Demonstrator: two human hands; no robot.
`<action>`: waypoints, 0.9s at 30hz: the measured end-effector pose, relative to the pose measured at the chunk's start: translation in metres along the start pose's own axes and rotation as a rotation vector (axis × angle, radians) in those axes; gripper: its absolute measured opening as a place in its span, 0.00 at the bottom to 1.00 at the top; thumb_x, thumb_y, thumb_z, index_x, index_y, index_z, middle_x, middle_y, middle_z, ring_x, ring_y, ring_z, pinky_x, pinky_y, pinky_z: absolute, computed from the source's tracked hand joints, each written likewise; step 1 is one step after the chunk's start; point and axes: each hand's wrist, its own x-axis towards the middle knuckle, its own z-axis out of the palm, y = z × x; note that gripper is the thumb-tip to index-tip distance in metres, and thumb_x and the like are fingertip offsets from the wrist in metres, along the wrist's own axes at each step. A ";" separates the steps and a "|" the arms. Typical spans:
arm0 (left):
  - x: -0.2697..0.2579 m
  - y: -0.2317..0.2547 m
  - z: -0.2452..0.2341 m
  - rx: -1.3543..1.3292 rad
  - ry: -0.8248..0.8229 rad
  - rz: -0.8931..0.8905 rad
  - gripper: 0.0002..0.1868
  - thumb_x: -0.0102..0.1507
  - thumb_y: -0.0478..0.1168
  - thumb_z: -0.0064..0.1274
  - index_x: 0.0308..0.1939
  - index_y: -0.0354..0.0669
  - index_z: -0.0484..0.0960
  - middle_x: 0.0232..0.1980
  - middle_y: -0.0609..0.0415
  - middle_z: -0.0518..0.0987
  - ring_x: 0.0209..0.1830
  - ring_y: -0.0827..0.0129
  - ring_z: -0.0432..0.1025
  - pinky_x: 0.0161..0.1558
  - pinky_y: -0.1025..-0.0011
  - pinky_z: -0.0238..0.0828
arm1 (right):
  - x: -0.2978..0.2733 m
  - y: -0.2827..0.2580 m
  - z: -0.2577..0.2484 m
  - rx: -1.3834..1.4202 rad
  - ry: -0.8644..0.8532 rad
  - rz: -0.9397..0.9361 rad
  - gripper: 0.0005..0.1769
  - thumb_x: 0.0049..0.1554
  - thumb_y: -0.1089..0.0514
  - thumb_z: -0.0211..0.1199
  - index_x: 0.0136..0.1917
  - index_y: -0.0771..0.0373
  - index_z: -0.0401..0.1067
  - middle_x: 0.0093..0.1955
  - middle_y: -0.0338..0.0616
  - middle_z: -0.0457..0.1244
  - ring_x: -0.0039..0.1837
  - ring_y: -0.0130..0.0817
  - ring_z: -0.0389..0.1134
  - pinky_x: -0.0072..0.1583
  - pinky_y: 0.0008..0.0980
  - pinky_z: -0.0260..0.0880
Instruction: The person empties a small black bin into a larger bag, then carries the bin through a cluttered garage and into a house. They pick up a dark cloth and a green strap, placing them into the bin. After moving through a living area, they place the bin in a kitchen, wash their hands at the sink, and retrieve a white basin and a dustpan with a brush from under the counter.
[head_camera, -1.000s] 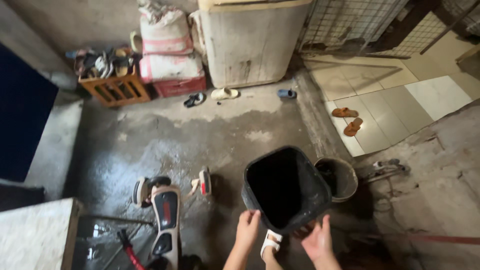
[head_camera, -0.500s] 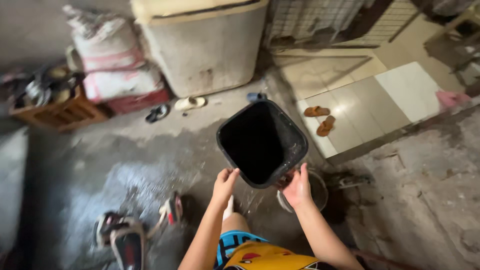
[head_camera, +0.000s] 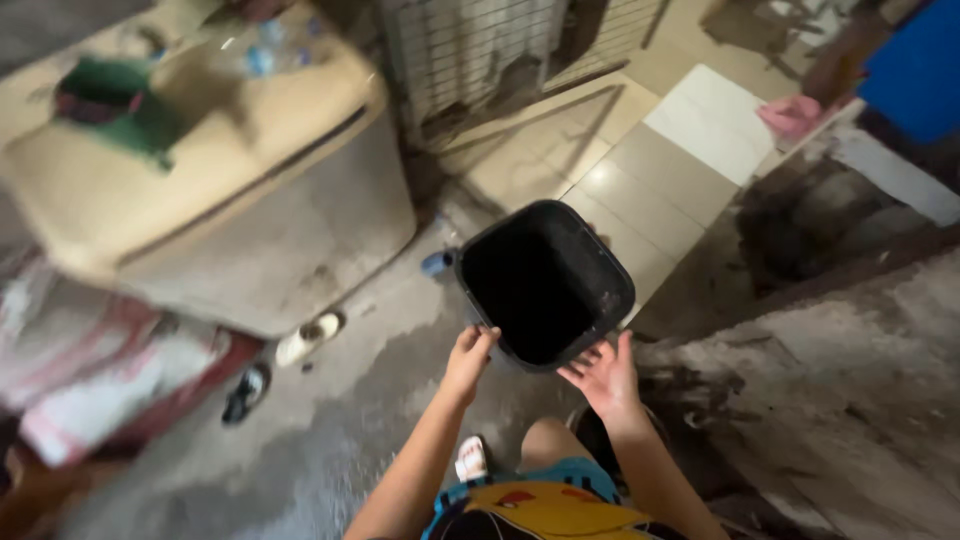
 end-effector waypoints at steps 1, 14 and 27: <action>0.025 0.001 0.003 0.005 -0.029 -0.008 0.19 0.65 0.54 0.56 0.46 0.43 0.77 0.42 0.60 0.77 0.44 0.71 0.69 0.44 0.68 0.66 | 0.019 -0.005 -0.001 0.058 -0.081 -0.023 0.44 0.63 0.21 0.40 0.66 0.64 0.60 0.63 0.51 0.55 0.72 0.59 0.55 0.74 0.73 0.50; 0.280 0.057 0.036 -0.066 -0.001 -0.159 0.34 0.61 0.57 0.55 0.63 0.39 0.75 0.65 0.45 0.74 0.66 0.58 0.67 0.59 0.55 0.71 | 0.235 -0.134 0.118 -0.083 0.106 0.026 0.52 0.56 0.17 0.37 0.66 0.64 0.64 0.67 0.52 0.60 0.72 0.53 0.59 0.72 0.63 0.55; 0.467 0.182 0.022 -0.028 -0.115 -0.109 0.24 0.65 0.50 0.53 0.60 0.39 0.77 0.58 0.53 0.76 0.57 0.62 0.69 0.55 0.60 0.70 | 0.424 -0.206 0.219 -0.089 0.093 0.045 0.51 0.59 0.19 0.32 0.62 0.66 0.69 0.61 0.54 0.64 0.65 0.51 0.64 0.68 0.57 0.61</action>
